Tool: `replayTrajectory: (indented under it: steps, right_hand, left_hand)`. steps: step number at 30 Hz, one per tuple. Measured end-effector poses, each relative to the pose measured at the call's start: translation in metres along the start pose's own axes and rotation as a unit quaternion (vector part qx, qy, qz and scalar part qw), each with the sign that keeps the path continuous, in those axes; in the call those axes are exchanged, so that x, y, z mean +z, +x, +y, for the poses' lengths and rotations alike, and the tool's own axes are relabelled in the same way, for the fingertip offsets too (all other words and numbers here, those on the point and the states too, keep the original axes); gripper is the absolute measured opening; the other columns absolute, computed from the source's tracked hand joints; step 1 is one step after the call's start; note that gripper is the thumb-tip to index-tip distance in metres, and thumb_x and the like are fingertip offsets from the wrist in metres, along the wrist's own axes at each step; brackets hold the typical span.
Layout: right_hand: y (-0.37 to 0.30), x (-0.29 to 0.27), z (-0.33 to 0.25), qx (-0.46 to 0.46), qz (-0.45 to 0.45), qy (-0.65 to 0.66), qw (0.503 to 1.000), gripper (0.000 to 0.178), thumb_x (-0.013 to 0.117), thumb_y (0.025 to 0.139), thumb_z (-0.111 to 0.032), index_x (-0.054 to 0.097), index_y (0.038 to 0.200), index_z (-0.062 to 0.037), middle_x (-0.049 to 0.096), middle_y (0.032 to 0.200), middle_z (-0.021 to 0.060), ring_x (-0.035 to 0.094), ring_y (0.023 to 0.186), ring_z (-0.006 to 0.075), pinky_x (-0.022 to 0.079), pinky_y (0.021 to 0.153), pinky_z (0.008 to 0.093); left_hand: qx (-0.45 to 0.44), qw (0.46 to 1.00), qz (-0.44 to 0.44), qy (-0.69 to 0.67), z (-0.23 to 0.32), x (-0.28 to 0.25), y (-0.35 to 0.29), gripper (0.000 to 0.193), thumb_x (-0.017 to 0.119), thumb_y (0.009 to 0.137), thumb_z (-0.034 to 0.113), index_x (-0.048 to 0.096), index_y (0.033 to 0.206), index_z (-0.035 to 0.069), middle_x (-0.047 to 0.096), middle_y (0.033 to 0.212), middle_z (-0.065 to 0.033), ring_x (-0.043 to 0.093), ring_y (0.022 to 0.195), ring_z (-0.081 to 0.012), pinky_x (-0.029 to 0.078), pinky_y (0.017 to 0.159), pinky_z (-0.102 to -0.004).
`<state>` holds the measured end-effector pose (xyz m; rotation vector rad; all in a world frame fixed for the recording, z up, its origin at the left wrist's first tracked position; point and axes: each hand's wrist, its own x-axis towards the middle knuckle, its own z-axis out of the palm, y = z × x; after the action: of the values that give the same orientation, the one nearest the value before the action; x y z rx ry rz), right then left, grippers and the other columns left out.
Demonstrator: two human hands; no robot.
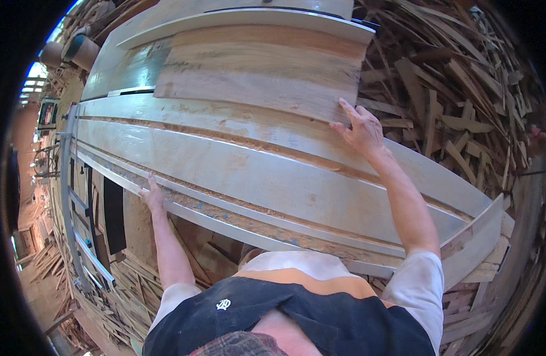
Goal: The person measures a wooden board with a tape measure, then uses a table saw to cut it. They repeatedly measure, adjust the saw fence, and cut the board into smaller pieces.
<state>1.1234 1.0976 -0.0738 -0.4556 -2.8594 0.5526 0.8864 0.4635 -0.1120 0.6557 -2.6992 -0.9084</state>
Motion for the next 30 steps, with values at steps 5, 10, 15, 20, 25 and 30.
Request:
replayTrajectory:
  steps: [5, 10, 15, 20, 25, 30]
  right_hand:
    - [-0.002, 0.008, -0.009, -0.009, 0.014, -0.063, 0.998, 0.068, 0.076, 0.097, -0.044, 0.059, 0.154, -0.0116, 0.063, 0.097, 0.0162, 0.066, 0.092, 0.0340, 0.055, 0.080, 0.0466]
    - [0.003, 0.018, -0.020, -0.011, 0.022, -0.059, 0.998, 0.066, 0.075, 0.097, -0.042, 0.059, 0.153, -0.0102, 0.060, 0.095, 0.0152, 0.064, 0.091, 0.0327, 0.054, 0.079, 0.0457]
    - [0.017, 0.030, -0.038, -0.022, 0.034, -0.037, 0.998, 0.067, 0.077, 0.096, -0.042, 0.061, 0.152, -0.0092, 0.060, 0.095, 0.0149, 0.064, 0.091, 0.0326, 0.054, 0.079, 0.0454]
    - [0.030, 0.043, -0.054, -0.026, 0.047, -0.039, 0.998, 0.068, 0.078, 0.094, -0.043, 0.062, 0.150, -0.0087, 0.060, 0.095, 0.0148, 0.065, 0.090, 0.0327, 0.054, 0.079, 0.0455]
    - [0.042, 0.053, -0.074, -0.022, 0.056, -0.032, 0.998, 0.068, 0.079, 0.093, -0.043, 0.063, 0.149, -0.0082, 0.061, 0.096, 0.0144, 0.065, 0.091, 0.0317, 0.054, 0.078, 0.0451]
    - [0.057, 0.063, -0.096, -0.030, 0.055, -0.029, 0.998, 0.068, 0.080, 0.092, -0.043, 0.064, 0.148, -0.0080, 0.063, 0.097, 0.0145, 0.066, 0.091, 0.0308, 0.055, 0.080, 0.0443]
  left_hand:
    - [0.040, 0.990, 0.037, 0.129, 0.009, 0.010, -0.019, 0.108, 0.071, 0.091, 0.071, 0.040, 0.156, -0.009, 0.045, 0.155, -0.0362, 0.044, 0.147, -0.0479, 0.038, 0.122, -0.0530]
    - [0.049, 0.981, 0.040, 0.182, 0.023, 0.007, -0.030, 0.104, 0.070, 0.091, 0.071, 0.042, 0.155, -0.006, 0.047, 0.152, -0.0342, 0.046, 0.143, -0.0481, 0.039, 0.119, -0.0557]
    - [0.007, 0.984, 0.023, 0.178, 0.028, 0.008, -0.034, 0.103, 0.070, 0.090, 0.072, 0.041, 0.157, -0.001, 0.043, 0.154, -0.0345, 0.044, 0.143, -0.0503, 0.038, 0.119, -0.0578]
    - [0.012, 0.982, 0.026, 0.187, 0.026, 0.009, -0.033, 0.103, 0.071, 0.089, 0.072, 0.041, 0.157, 0.000, 0.042, 0.154, -0.0346, 0.043, 0.144, -0.0498, 0.038, 0.118, -0.0584]
    - [0.016, 0.983, 0.026, 0.183, 0.027, 0.008, -0.032, 0.103, 0.071, 0.089, 0.071, 0.041, 0.156, -0.001, 0.043, 0.154, -0.0349, 0.043, 0.144, -0.0497, 0.039, 0.117, -0.0589]
    - [-0.002, 0.985, 0.013, 0.170, 0.033, 0.004, -0.037, 0.103, 0.073, 0.088, 0.071, 0.042, 0.158, 0.003, 0.042, 0.156, -0.0330, 0.043, 0.144, -0.0503, 0.040, 0.117, -0.0596]
